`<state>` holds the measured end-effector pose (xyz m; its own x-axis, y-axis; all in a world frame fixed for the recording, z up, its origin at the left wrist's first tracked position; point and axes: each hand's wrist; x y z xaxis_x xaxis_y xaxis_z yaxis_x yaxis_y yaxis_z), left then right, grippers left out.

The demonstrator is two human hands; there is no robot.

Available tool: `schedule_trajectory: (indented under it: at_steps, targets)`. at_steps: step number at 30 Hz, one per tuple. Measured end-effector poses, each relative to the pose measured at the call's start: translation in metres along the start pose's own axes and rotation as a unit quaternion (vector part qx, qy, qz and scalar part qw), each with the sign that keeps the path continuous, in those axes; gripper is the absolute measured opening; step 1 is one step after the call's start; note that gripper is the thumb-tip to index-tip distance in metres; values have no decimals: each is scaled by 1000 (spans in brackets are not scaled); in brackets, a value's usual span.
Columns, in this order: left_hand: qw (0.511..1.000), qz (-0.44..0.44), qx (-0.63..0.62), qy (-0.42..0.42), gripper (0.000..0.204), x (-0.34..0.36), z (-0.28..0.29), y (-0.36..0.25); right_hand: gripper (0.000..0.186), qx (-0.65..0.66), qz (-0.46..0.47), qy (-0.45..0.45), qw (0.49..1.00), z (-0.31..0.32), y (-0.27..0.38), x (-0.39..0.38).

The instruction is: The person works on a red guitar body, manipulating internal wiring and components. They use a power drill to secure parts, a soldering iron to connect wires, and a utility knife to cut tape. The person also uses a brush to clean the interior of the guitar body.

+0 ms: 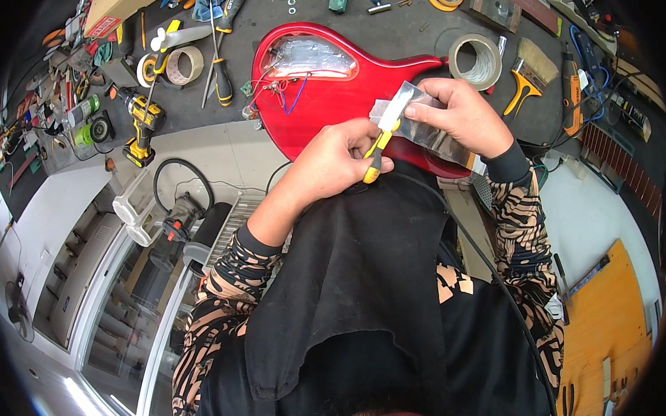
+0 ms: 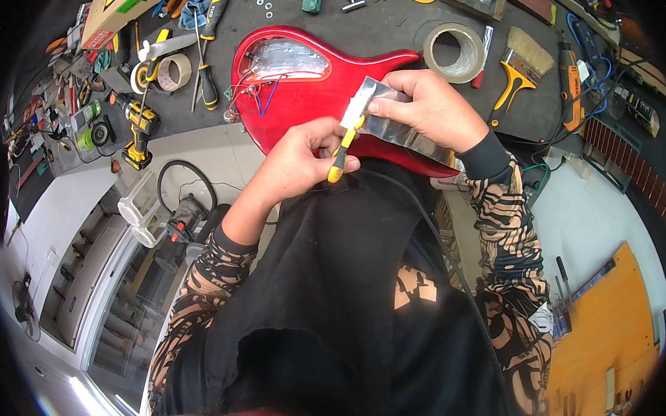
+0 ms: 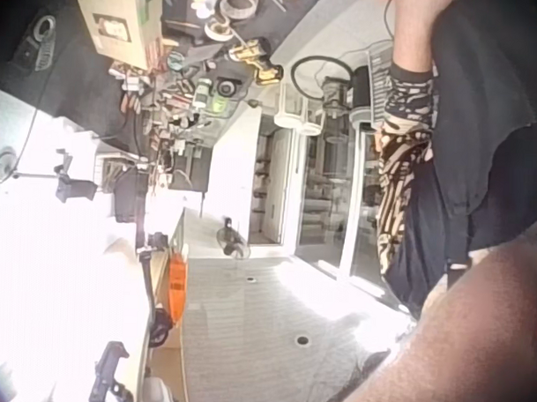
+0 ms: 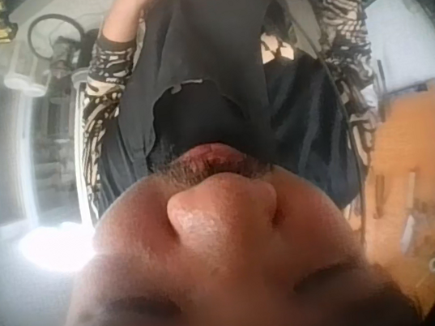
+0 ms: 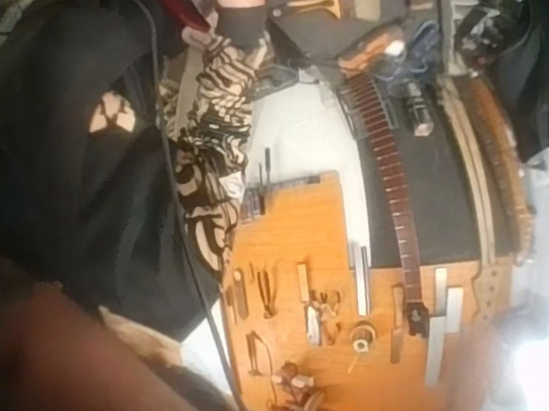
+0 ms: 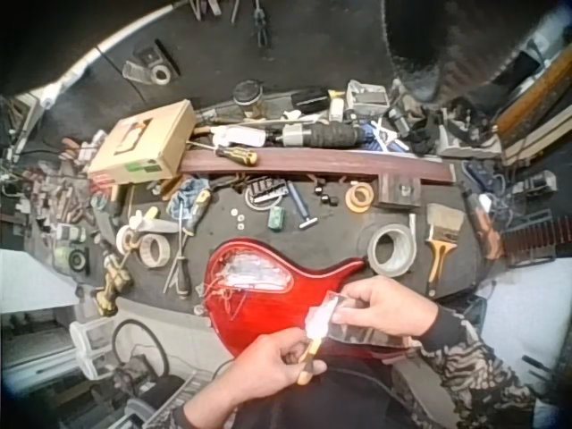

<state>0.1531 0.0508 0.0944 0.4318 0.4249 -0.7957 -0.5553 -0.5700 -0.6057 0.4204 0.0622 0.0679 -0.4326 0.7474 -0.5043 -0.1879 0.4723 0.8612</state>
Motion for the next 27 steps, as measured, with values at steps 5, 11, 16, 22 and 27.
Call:
schedule_trajectory:
  at_steps: [5, 11, 16, 22, 27]
  targets:
    - [999, 9, -30, -1, 46, 1, 0, -6, 31, -11, -4, 6, 1000, 1, -2, -1]
    - [999, 11, -38, -4, 43, 3, -3, -6, 31, -11, 8, 3, 1000, 3, -5, 0]
    - [1000, 5, -16, -7, 42, 6, -2, -3, 30, -26, 10, 9, 1000, 4, -6, 3]
    - [1000, 8, -24, -15, 42, 8, 0, 12, 31, -81, 17, 16, 996, 10, -21, 12]
    - [998, 11, -59, -22, 43, 1, 7, 27, 31, -116, 5, 28, 993, 32, -12, 15]
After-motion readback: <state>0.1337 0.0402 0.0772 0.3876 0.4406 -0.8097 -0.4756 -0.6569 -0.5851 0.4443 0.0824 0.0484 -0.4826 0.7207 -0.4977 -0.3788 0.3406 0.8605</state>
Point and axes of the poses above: each hand's wrist, its own x-axis towards the middle knuckle, its own z-axis out of the back of the hand, y = z × x, and after that the axes turned 5 degrees about z, right-handed
